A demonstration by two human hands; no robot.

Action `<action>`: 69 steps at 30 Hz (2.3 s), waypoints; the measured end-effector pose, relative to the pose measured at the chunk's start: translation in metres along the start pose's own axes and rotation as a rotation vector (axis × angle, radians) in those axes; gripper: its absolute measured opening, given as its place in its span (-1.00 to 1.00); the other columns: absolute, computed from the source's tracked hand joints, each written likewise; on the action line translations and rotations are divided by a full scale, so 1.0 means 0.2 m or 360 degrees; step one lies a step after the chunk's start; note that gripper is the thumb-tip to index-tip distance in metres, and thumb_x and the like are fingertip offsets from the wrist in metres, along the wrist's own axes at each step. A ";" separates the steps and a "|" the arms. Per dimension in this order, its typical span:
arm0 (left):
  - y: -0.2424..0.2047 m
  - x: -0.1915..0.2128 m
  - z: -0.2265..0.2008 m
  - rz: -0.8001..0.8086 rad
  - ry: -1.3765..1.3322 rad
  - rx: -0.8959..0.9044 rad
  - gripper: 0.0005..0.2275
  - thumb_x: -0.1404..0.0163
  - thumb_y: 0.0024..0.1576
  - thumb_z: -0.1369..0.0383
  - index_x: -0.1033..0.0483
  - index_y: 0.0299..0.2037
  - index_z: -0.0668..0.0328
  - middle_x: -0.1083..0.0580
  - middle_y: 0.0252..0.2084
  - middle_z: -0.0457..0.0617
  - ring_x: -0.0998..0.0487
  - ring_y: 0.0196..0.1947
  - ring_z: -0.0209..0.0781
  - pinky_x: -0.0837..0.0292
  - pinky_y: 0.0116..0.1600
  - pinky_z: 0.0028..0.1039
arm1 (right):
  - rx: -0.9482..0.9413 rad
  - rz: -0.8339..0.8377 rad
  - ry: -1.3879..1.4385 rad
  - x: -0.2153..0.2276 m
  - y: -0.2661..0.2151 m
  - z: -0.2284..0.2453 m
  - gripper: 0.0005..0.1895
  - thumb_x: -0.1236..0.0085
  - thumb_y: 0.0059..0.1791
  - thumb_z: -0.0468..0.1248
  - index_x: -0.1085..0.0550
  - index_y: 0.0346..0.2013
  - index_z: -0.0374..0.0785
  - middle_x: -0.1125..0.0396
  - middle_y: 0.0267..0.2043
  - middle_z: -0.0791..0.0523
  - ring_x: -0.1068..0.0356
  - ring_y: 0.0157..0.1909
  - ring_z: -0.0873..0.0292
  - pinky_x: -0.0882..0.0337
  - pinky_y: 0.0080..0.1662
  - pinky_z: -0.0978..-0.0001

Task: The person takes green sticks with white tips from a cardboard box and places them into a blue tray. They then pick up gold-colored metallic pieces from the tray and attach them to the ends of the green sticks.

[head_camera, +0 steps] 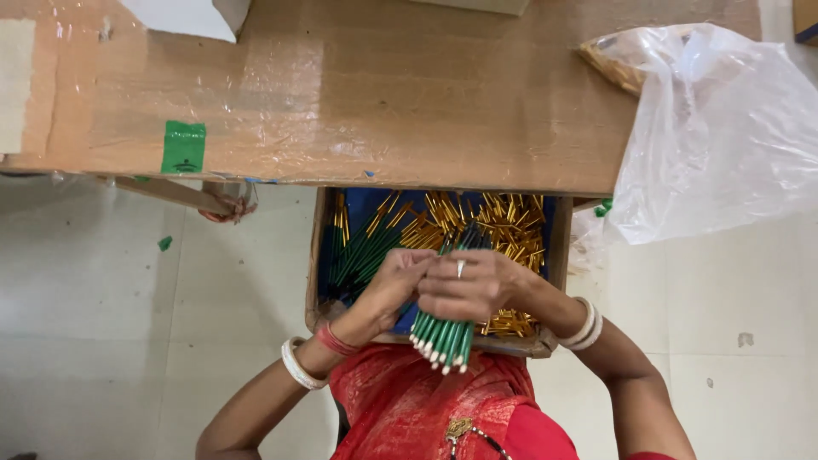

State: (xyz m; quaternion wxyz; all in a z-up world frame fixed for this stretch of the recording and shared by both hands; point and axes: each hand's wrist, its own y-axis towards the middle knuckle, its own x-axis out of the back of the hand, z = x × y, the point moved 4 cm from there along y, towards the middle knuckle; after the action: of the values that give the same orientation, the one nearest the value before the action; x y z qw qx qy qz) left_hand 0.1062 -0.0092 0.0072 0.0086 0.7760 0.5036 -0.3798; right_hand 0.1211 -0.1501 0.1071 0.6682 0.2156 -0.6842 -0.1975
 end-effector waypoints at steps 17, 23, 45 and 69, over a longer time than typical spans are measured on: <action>0.05 -0.21 -0.78 -0.0636 0.0933 -0.1315 -0.72 0.06 0.10 0.69 -0.54 -0.01 0.35 -0.61 -0.12 -0.04 -0.63 -0.13 -0.35 -0.54 -0.05 -0.58 | -0.1412 -0.0894 -0.0026 -0.12 -0.23 -0.94 -0.28 -0.51 -0.34 -0.52 -0.40 0.06 -0.33 -0.45 0.01 -0.06 -0.37 0.14 -0.03 -0.10 0.24 -0.11; 0.00 -0.05 -0.65 -0.1076 0.1316 -0.1633 -0.84 -0.03 0.09 0.66 -0.59 -0.18 0.31 -0.62 -0.24 0.01 -0.68 -0.23 -0.26 -0.55 -0.08 -0.55 | -0.1881 -0.1111 0.1130 0.02 -0.09 -0.82 -0.45 -0.40 -0.18 -0.49 -0.38 0.03 -0.21 -0.45 -0.10 0.21 -0.49 -0.05 0.29 -0.57 0.00 0.38; 0.37 0.37 0.00 -0.1042 0.2338 -0.0630 -0.74 -0.10 0.15 0.15 -0.66 -0.37 0.17 -0.55 -0.46 0.26 -0.60 -0.44 0.27 -0.53 -0.34 -0.03 | -0.1715 -0.1466 0.1548 -0.05 -0.17 -0.87 -0.59 -0.31 -0.19 -0.71 -0.44 -0.18 -0.32 -0.40 -0.24 0.12 -0.45 -0.12 0.18 -0.50 -0.08 0.29; 0.30 -0.17 -0.83 -0.0705 0.0844 -0.1517 -0.73 -0.11 0.17 0.54 -0.58 0.09 0.28 -0.65 -0.02 0.09 -0.70 -0.06 -0.18 -0.66 0.04 -0.49 | -0.1925 -0.0966 0.1001 -0.20 -0.31 -1.01 -0.68 -0.43 -0.17 -0.34 -0.54 -0.17 -0.30 -0.49 -0.25 0.15 -0.49 -0.27 0.27 -0.56 -0.26 0.41</action>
State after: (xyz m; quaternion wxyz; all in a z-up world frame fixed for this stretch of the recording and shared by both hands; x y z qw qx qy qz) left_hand 0.2421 0.0002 0.1233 0.1508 0.6313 0.7537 0.1029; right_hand 0.3257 -0.1758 0.0449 0.7505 0.0360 -0.1430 -0.6442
